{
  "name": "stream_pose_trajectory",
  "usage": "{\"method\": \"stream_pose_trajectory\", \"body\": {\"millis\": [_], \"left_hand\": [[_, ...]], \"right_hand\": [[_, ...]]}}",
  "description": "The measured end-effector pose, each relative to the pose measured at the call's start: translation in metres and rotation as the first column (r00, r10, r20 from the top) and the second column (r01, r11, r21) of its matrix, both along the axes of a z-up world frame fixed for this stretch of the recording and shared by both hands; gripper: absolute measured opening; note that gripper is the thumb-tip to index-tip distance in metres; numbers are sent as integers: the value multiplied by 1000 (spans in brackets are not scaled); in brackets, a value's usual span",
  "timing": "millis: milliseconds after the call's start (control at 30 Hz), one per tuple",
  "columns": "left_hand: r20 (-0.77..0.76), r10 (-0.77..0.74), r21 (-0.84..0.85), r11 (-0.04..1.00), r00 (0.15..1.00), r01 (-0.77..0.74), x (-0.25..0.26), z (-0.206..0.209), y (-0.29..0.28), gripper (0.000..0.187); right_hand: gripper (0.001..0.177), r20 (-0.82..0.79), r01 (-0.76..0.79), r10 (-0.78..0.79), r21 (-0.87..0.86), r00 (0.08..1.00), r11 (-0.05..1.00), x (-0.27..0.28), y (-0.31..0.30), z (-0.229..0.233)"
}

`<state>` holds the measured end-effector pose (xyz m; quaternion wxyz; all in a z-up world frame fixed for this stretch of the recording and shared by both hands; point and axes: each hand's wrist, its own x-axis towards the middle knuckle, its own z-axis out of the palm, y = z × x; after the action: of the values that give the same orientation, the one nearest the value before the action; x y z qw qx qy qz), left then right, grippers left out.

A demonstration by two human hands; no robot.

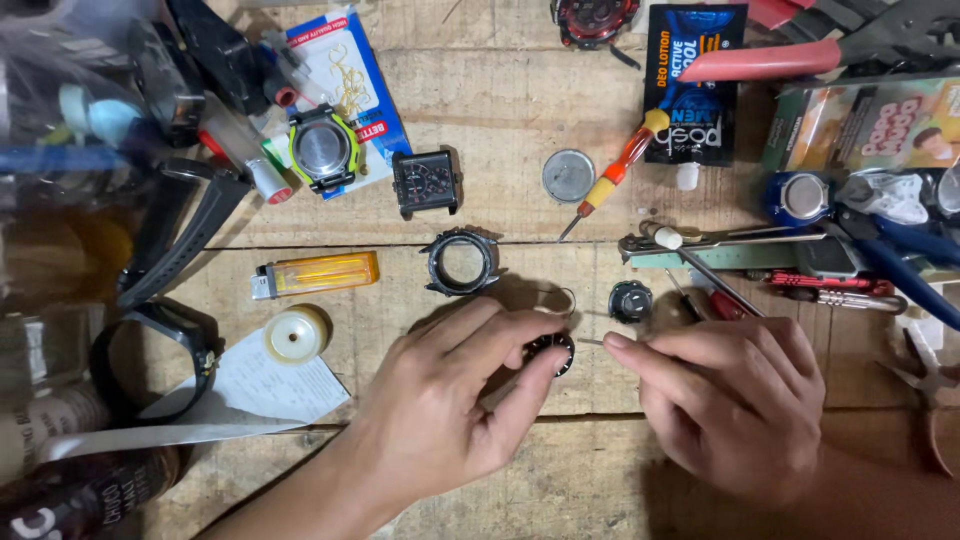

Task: The person uses tweezers to adjust the hands on a watch dial, then places the dial into a watch case and secures it. They continue to adjust the internal components of the watch using tweezers.

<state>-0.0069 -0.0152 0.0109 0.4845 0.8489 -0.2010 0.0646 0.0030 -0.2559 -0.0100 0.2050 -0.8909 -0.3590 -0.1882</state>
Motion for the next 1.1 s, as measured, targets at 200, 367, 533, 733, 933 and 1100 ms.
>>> {"method": "stream_pose_trajectory", "body": {"millis": [200, 367, 533, 733, 933, 1100], "left_hand": [[-101, 0, -199, 980, 995, -20, -6, -4, -9, 13], [-137, 11, -205, 978, 991, -39, -8, -6, -10, 7], [-131, 12, -185, 982, 991, -37, -9, -7, -10, 2], [-109, 8, -197, 980, 994, -29, -8, -7, -7, 4], [203, -11, 89, 996, 979, -8, -8, 0, -1, 9], [345, -75, 379, 923, 935, -66, -11, 2, 1, 14]], "right_hand": [[25, 55, -36, 33, 50, 998, 998, -1, -3, -4], [26, 62, -38, 37, 26, 997, 999, -2, -4, -5], [30, 44, -9, 10, -25, 999, 1000, -5, -5, -8], [34, 49, -1, 1, 5, 999, 1000, -4, -2, -7], [33, 41, -8, 9, -8, 999, 1000, -3, -3, -1], [31, 75, -19, 25, -73, 997, 997, -4, -6, -2]]}}
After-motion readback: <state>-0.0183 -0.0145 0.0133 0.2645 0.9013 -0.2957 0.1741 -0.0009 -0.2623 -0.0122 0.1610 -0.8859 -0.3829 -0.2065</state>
